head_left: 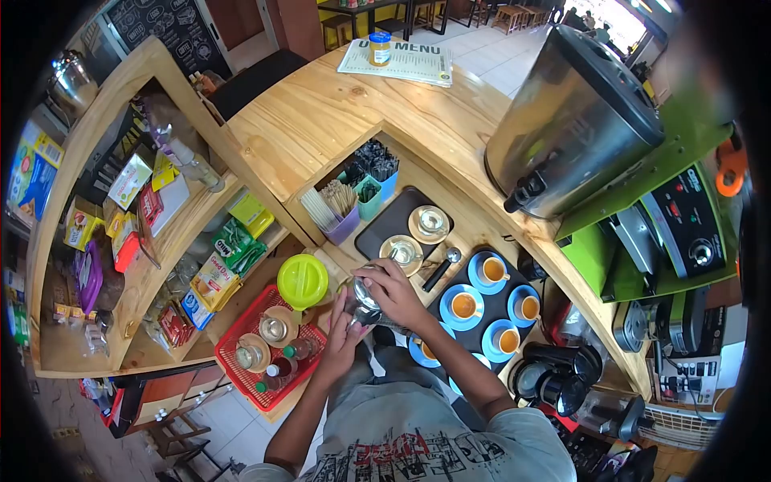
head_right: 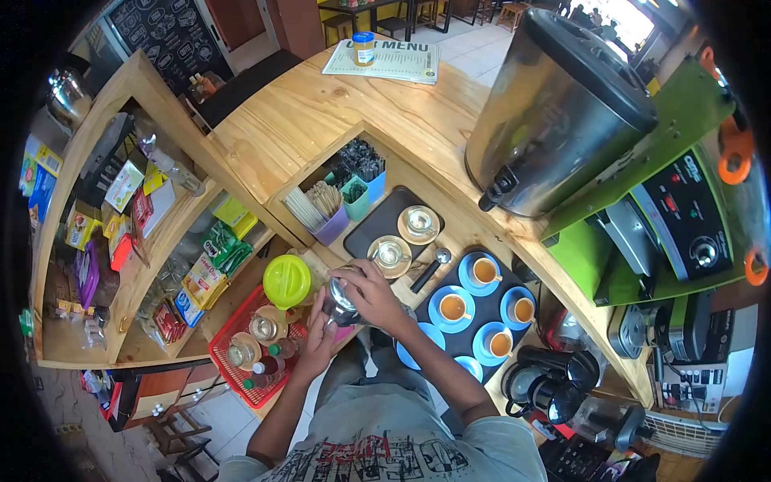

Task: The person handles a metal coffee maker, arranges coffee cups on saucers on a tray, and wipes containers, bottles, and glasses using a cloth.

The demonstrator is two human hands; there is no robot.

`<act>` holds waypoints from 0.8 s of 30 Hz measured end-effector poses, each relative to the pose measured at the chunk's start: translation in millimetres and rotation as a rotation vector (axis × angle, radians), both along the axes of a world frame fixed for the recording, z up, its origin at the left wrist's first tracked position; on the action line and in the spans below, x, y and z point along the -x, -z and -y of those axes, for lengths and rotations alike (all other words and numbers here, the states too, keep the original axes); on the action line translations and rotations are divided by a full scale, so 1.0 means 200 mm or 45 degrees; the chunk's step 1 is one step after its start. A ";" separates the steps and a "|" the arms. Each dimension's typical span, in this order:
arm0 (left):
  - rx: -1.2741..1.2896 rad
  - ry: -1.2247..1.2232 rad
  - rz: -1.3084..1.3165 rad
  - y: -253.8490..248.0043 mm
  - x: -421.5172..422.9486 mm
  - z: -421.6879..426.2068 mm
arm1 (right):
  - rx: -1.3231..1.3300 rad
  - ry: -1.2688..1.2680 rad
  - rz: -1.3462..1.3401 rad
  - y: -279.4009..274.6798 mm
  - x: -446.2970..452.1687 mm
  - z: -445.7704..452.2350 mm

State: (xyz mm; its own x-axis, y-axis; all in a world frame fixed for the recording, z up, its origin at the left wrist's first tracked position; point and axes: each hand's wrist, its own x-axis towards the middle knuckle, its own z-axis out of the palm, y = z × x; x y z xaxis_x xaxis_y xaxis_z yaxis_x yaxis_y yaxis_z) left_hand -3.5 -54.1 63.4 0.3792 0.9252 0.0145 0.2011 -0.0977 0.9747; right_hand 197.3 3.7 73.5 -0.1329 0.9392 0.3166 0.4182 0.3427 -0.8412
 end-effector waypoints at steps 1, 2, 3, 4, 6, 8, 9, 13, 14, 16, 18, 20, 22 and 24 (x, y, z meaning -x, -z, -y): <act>0.009 -0.001 -0.010 0.02 0.00 -0.01 | 0.009 -0.001 -0.010 0.04 -0.01 -0.01; 0.016 0.008 -0.079 0.03 0.00 -0.02 | 0.068 -0.008 -0.056 0.07 -0.01 -0.02; 0.027 0.018 -0.148 0.04 0.00 -0.02 | 0.131 -0.014 -0.101 0.09 -0.02 -0.02; 0.039 0.021 -0.154 0.04 0.00 -0.02 | 0.143 -0.012 -0.107 0.12 -0.02 -0.02; 0.081 0.010 -0.099 0.05 -0.01 -0.05 | 0.149 -0.014 -0.190 0.17 -0.02 -0.04; 0.097 0.018 -0.091 0.07 -0.02 -0.09 | 0.160 0.003 -0.203 0.20 -0.03 -0.06; 0.115 0.018 -0.086 0.07 -0.02 -0.10 | 0.173 0.013 -0.220 0.21 -0.03 -0.06; 0.118 0.010 -0.104 0.10 -0.03 -0.15 | 0.161 0.061 -0.266 0.32 -0.03 -0.08; 0.130 0.017 -0.098 0.14 -0.03 -0.17 | 0.180 0.077 -0.287 0.34 -0.04 -0.08; 0.140 0.034 -0.092 0.15 -0.05 -0.19 | 0.197 0.102 -0.308 0.36 -0.05 -0.09; 0.150 0.026 -0.073 0.16 -0.06 -0.21 | 0.227 0.113 -0.356 0.38 -0.05 -0.10; 0.161 0.035 -0.069 0.15 -0.07 -0.23 | 0.226 0.129 -0.343 0.40 -0.06 -0.10; 0.172 0.037 -0.064 0.14 -0.08 -0.24 | 0.226 0.137 -0.329 0.40 -0.07 -0.11; 0.167 0.061 -0.112 0.13 -0.08 -0.25 | 0.209 0.147 -0.332 0.40 -0.07 -0.11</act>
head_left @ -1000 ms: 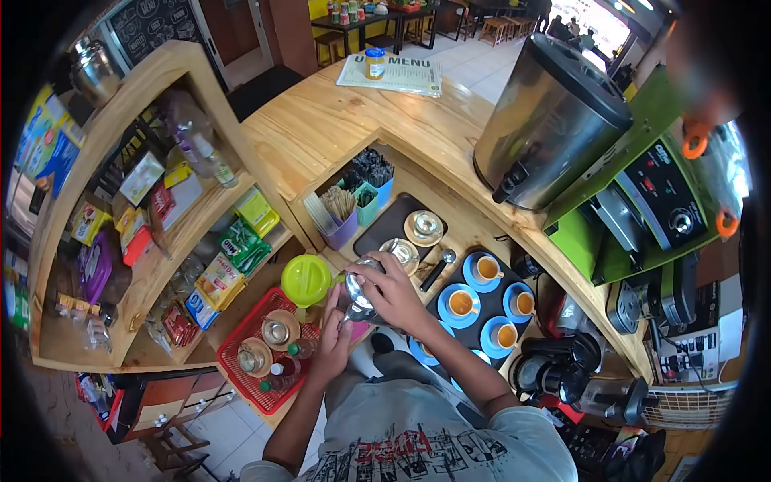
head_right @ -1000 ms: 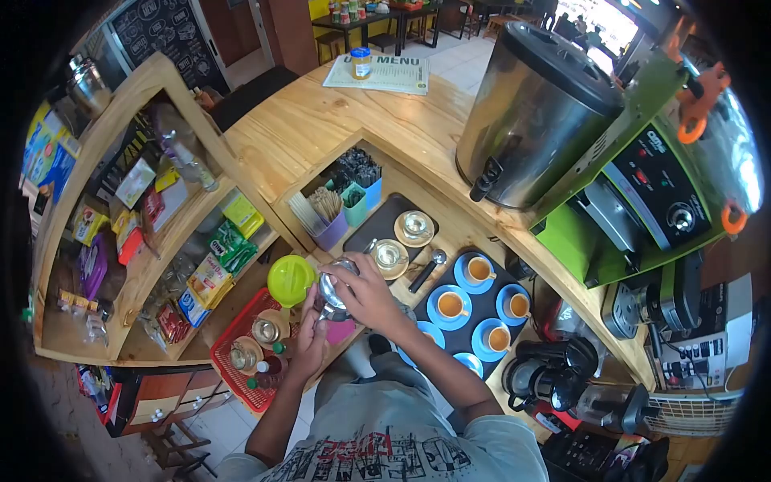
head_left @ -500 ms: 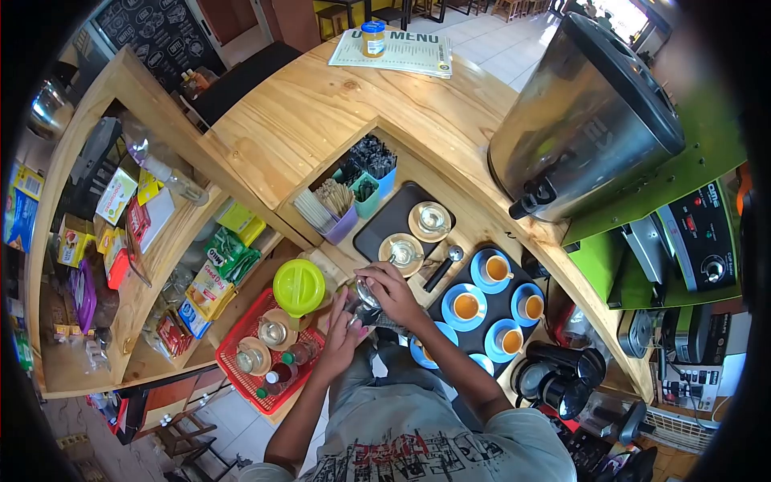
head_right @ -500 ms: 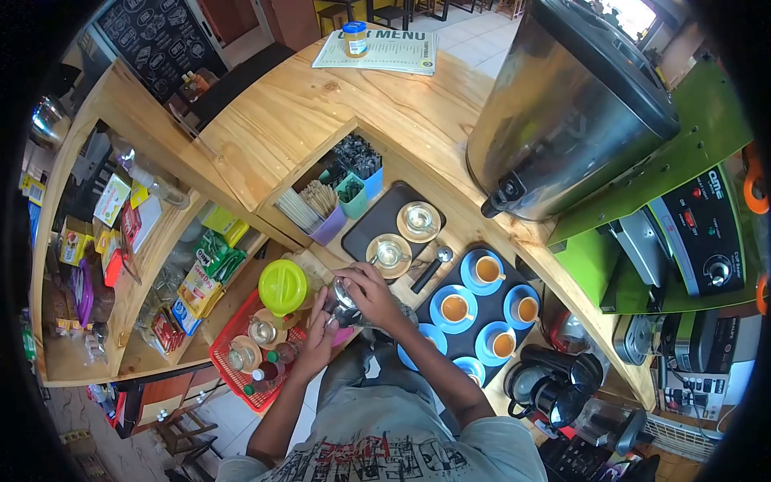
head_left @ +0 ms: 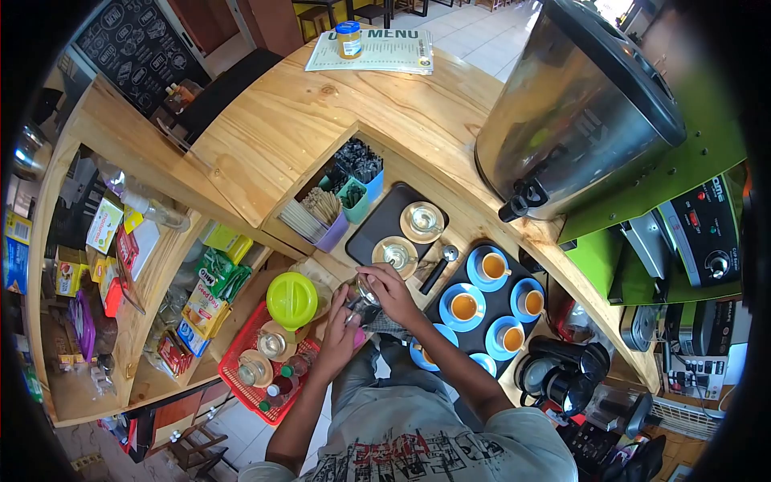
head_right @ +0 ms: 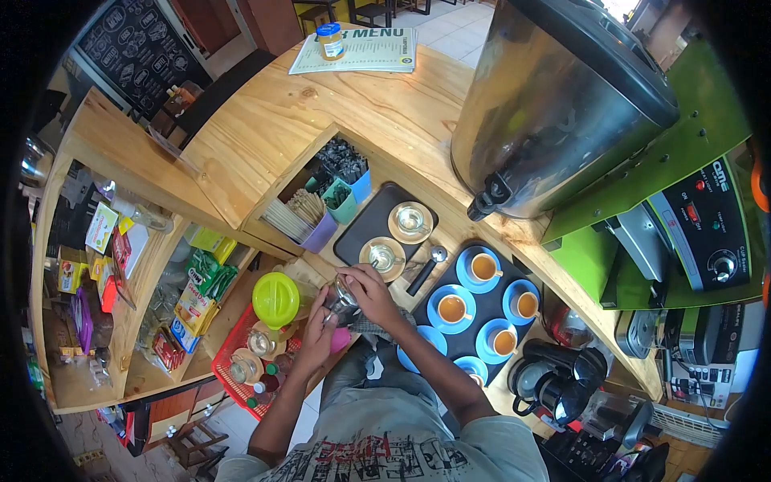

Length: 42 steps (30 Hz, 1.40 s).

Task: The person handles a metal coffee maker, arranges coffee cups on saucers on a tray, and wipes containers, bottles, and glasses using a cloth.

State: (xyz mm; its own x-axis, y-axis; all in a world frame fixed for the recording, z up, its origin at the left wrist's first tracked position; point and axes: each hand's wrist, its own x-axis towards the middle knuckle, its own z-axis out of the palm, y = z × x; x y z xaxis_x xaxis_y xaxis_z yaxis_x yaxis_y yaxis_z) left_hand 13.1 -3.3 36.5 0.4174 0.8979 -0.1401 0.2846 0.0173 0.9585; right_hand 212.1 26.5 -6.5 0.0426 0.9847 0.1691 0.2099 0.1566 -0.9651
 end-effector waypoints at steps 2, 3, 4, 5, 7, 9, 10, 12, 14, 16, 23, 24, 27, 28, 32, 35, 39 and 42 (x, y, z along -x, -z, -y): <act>0.031 -0.001 0.005 -0.01 -0.01 -0.01 | 0.003 -0.005 -0.011 0.00 -0.01 -0.01; 0.065 -0.003 0.010 -0.02 -0.01 -0.01 | 0.008 -0.010 -0.022 -0.01 -0.01 -0.01; 0.066 0.000 0.008 -0.02 -0.01 -0.01 | 0.009 -0.007 -0.024 -0.01 -0.01 -0.01; 0.090 -0.012 0.022 -0.02 -0.02 -0.02 | 0.020 -0.010 -0.009 -0.01 -0.01 -0.01; 0.111 -0.020 0.036 -0.03 -0.02 -0.02 | 0.027 -0.007 0.006 -0.01 -0.01 -0.02; 0.127 -0.032 0.033 -0.04 -0.02 -0.03 | 0.048 -0.008 0.000 0.00 -0.01 -0.02; 0.127 -0.031 0.031 -0.04 -0.02 -0.03 | 0.048 -0.007 -0.002 0.00 0.00 -0.02; 0.125 -0.036 0.008 -0.03 -0.02 -0.03 | 0.071 -0.007 -0.033 0.00 0.00 -0.02; 0.095 -0.029 0.005 -0.03 -0.01 -0.03 | 0.065 -0.004 -0.034 0.00 0.01 -0.02; 0.066 -0.022 0.001 -0.03 0.00 -0.04 | 0.058 0.000 -0.036 0.00 0.01 -0.02; 0.002 0.015 -0.034 -0.02 0.00 -0.06 | 0.046 0.029 -0.088 0.02 0.02 -0.02; 0.015 0.006 -0.031 -0.03 0.00 -0.06 | 0.041 0.035 -0.084 0.03 0.02 -0.02; 0.042 0.003 0.000 -0.02 0.00 -0.06 | 0.059 0.041 -0.081 0.01 0.02 -0.02; 0.041 0.004 -0.001 -0.02 0.00 -0.06 | 0.058 0.042 -0.082 0.01 0.02 -0.02; 0.008 0.008 -0.009 -0.02 0.00 -0.07 | 0.052 0.042 -0.083 -0.01 0.01 -0.02; -0.005 0.012 -0.024 -0.01 0.01 -0.07 | 0.063 0.040 -0.117 -0.01 0.02 -0.02; -0.022 0.011 -0.045 -0.02 0.00 -0.08 | 0.079 0.038 -0.146 0.00 0.02 -0.03; -0.021 0.001 -0.035 -0.01 0.00 -0.08 | 0.092 0.028 -0.168 0.00 0.01 -0.03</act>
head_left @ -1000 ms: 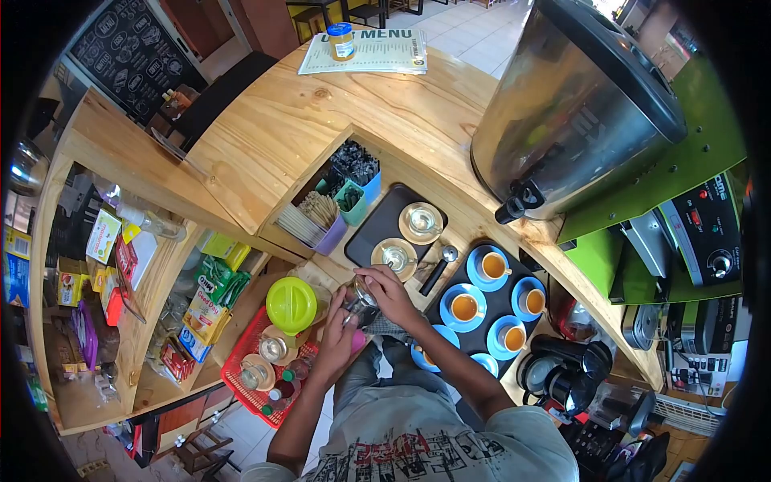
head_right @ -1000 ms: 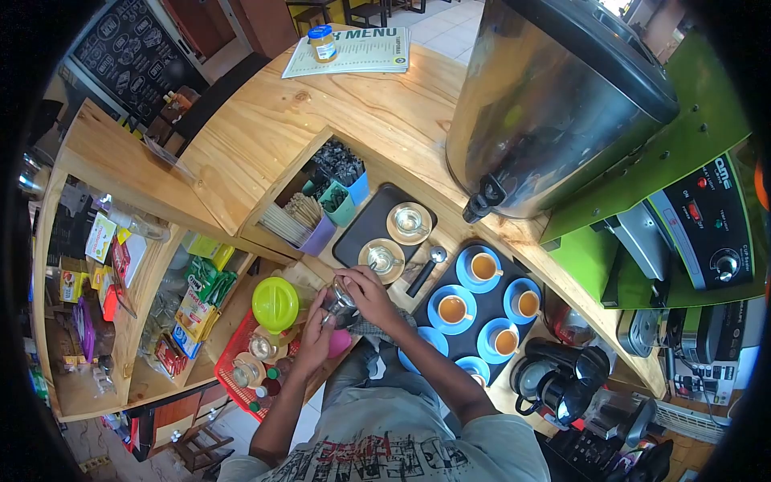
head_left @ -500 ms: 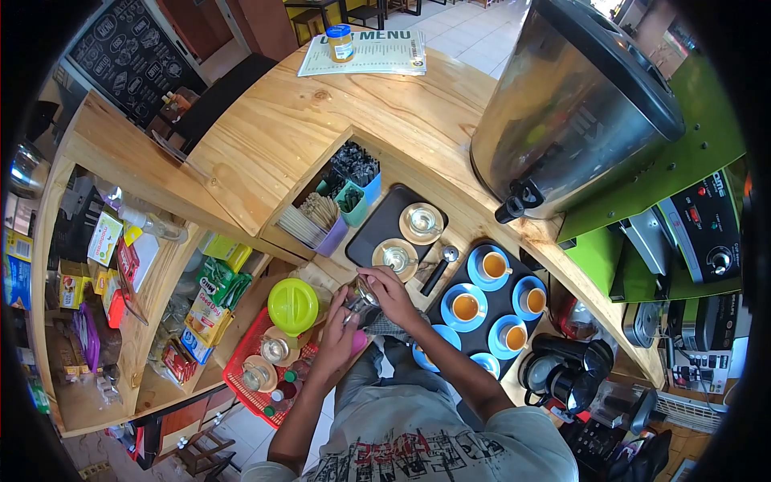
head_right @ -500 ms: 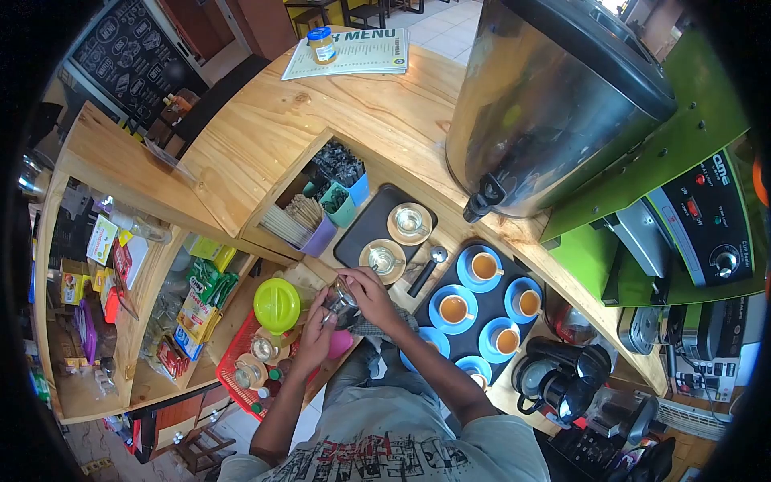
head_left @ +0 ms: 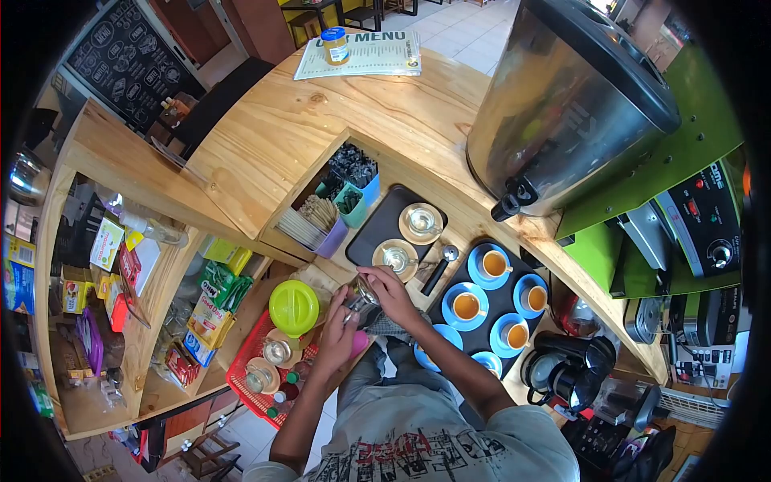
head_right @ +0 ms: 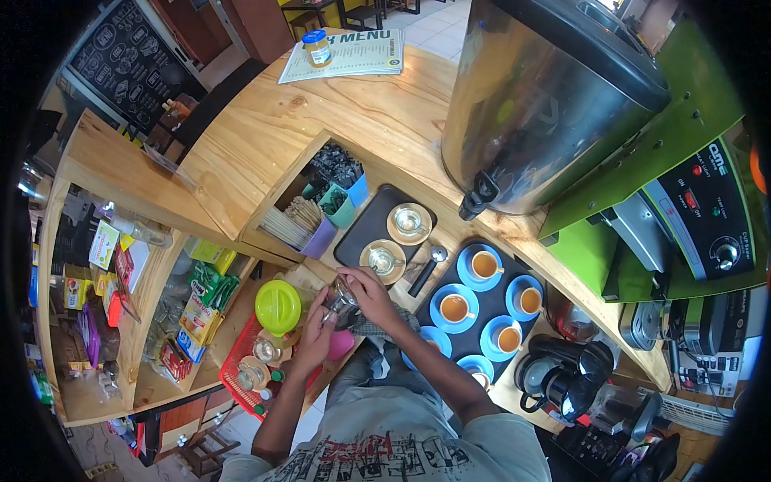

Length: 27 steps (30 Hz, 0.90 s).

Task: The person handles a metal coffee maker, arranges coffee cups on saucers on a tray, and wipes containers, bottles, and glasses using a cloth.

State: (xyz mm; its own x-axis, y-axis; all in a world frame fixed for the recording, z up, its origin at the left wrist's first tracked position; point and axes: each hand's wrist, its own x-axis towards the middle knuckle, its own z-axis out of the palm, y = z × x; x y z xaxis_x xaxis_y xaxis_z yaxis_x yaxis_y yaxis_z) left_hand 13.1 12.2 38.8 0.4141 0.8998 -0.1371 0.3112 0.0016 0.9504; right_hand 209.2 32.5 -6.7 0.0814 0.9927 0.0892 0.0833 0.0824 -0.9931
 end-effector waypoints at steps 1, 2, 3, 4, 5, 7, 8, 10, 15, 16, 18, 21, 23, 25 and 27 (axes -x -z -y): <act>0.000 0.002 0.000 0.00 0.00 0.00 | 0.000 0.002 0.000 0.00 0.00 0.00; 0.000 0.006 -0.007 -0.01 0.00 0.00 | 0.005 0.006 -0.001 0.00 0.00 0.00; -0.001 0.009 -0.014 -0.01 0.00 0.00 | 0.010 0.008 -0.002 0.00 0.00 0.00; -0.002 0.008 -0.014 -0.02 0.00 0.00 | 0.009 0.007 -0.002 -0.01 0.01 0.00; -0.012 0.016 -0.018 -0.02 0.00 0.00 | 0.014 0.012 0.006 -0.01 0.01 0.00; -0.023 0.028 -0.022 -0.02 0.00 -0.01 | 0.020 0.021 0.014 -0.01 0.00 0.01; -0.052 0.034 -0.047 -0.03 0.00 -0.01 | 0.028 0.025 0.015 0.00 0.00 0.01; -0.081 0.044 -0.072 -0.04 0.00 -0.02 | 0.035 0.033 0.016 -0.01 0.00 0.01; -0.003 0.039 -0.016 -0.03 0.00 -0.02 | 0.011 0.058 0.045 -0.03 0.00 0.01; -0.004 0.040 -0.015 -0.02 0.00 -0.02 | 0.010 0.060 0.047 -0.04 0.00 0.01; -0.066 0.036 -0.029 -0.01 0.00 -0.02 | -0.059 0.093 0.173 -0.06 0.00 0.01; -0.038 0.051 -0.013 0.01 0.01 -0.02 | -0.104 0.111 0.222 -0.08 0.00 0.02; -0.046 0.059 -0.008 0.02 0.02 -0.03 | -0.111 0.111 0.251 -0.08 0.00 0.01; -0.055 0.067 -0.002 0.04 0.02 -0.03 | -0.118 0.111 0.281 -0.09 0.00 0.01; -0.058 0.079 0.009 0.04 0.02 -0.03 | -0.165 0.131 0.376 -0.13 -0.01 0.01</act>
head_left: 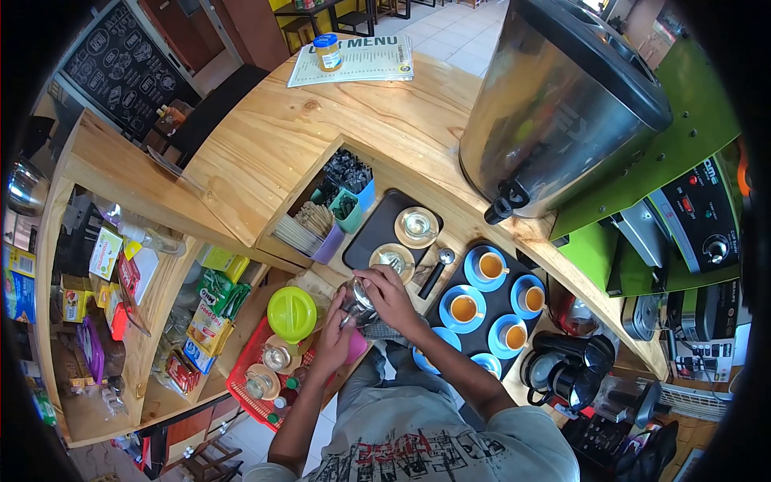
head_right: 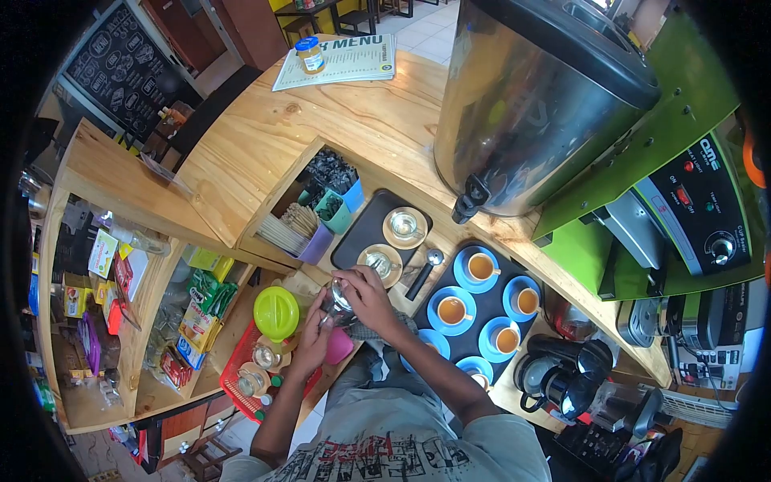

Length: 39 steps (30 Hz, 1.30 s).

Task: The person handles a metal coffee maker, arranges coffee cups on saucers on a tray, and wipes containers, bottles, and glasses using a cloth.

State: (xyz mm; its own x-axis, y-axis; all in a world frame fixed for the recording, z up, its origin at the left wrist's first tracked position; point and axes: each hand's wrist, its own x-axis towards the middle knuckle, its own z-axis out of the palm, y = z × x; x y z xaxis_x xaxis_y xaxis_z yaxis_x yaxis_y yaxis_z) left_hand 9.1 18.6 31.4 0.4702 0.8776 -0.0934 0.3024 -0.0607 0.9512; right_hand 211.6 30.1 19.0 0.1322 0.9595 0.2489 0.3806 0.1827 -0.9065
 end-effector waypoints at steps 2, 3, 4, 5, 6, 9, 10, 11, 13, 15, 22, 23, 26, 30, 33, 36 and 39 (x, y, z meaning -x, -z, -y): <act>0.010 -0.003 0.043 0.00 -0.01 -0.01 | -0.016 -0.007 0.004 -0.01 -0.02 -0.01; 0.023 -0.008 0.082 0.01 -0.02 -0.01 | -0.029 -0.014 0.005 -0.02 -0.03 -0.02; 0.021 -0.006 0.085 0.01 -0.03 -0.02 | -0.031 -0.013 0.008 -0.03 -0.04 -0.03; 0.033 -0.006 0.085 0.02 -0.04 -0.04 | -0.026 -0.005 0.008 -0.03 -0.05 -0.04; 0.045 -0.006 0.085 0.01 -0.05 -0.05 | -0.021 0.004 0.008 -0.03 -0.06 -0.05; 0.016 -0.018 0.133 -0.02 -0.12 -0.11 | -0.043 0.034 -0.045 -0.04 -0.10 -0.10; 0.013 -0.015 0.136 -0.04 -0.13 -0.13 | -0.047 0.036 -0.042 -0.05 -0.11 -0.11; -0.034 -0.002 0.113 -0.05 -0.15 -0.16 | -0.063 0.063 -0.074 -0.06 -0.12 -0.13; -0.083 0.008 0.090 -0.06 -0.18 -0.21 | -0.103 0.115 -0.075 -0.05 -0.15 -0.16; -0.101 0.021 0.089 -0.06 -0.21 -0.26 | -0.094 0.139 -0.105 -0.03 -0.17 -0.20; -0.112 -0.011 0.132 0.01 -0.33 -0.44 | -0.065 0.261 -0.162 0.01 -0.24 -0.32; -0.100 -0.011 0.137 0.00 -0.35 -0.46 | -0.059 0.272 -0.189 0.03 -0.25 -0.34; -0.154 0.005 0.110 -0.01 -0.39 -0.51 | -0.043 0.293 -0.241 0.07 -0.28 -0.38; -0.178 -0.018 0.121 0.00 -0.43 -0.55 | -0.073 0.327 -0.238 0.10 -0.30 -0.42; -0.165 -0.032 0.119 0.02 -0.44 -0.56 | -0.065 0.332 -0.259 0.11 -0.31 -0.43; -0.214 0.014 0.103 0.04 -0.43 -0.59 | -0.021 0.330 -0.264 0.10 -0.31 -0.42; -0.236 0.023 0.047 0.05 -0.42 -0.60 | 0.014 0.326 -0.264 0.10 -0.31 -0.43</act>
State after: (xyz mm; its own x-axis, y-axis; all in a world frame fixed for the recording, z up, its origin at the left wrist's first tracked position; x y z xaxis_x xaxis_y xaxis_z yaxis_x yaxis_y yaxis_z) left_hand 93.5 138.5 21.6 0.4864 0.8694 0.0868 0.2647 -0.2413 0.9337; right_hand 272.9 115.4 -1.7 0.4163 0.8910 0.1813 0.2204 0.0946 -0.9708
